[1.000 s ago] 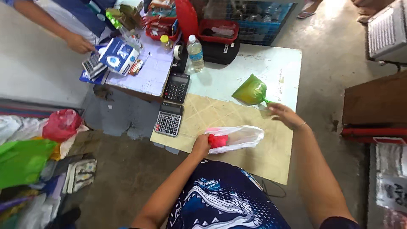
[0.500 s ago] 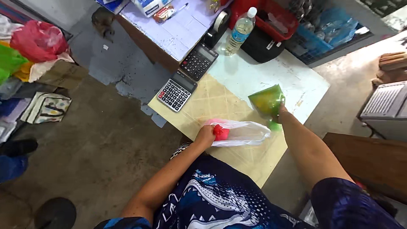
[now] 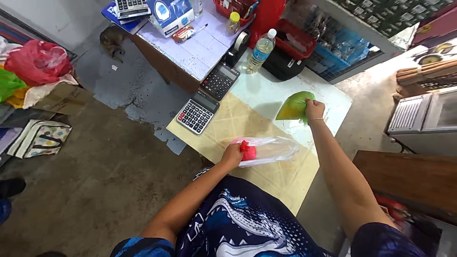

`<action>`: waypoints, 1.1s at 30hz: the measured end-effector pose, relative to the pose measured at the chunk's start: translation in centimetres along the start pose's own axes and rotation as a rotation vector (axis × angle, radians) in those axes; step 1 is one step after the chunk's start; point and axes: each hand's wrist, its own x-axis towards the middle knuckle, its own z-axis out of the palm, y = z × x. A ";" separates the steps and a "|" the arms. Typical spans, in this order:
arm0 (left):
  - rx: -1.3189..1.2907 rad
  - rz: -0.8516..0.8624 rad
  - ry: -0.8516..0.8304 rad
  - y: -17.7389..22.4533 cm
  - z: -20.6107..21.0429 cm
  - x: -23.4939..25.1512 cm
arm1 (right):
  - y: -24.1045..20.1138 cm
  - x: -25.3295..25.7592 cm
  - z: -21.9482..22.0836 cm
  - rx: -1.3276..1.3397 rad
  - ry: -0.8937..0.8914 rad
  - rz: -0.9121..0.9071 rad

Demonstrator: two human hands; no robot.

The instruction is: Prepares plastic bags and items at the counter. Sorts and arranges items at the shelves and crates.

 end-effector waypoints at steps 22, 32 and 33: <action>-0.250 -0.161 0.084 -2.5 -0.8 5.0 | 5.5 -16.6 2.0 -0.057 -0.676 -0.879; 0.292 -0.041 -0.047 1.1 -1.2 4.1 | 10.5 -20.7 -0.5 -0.130 -0.694 -0.845; 0.369 -0.030 -0.091 1.3 -1.2 4.1 | 10.4 -21.2 -0.8 -0.151 -0.727 -0.817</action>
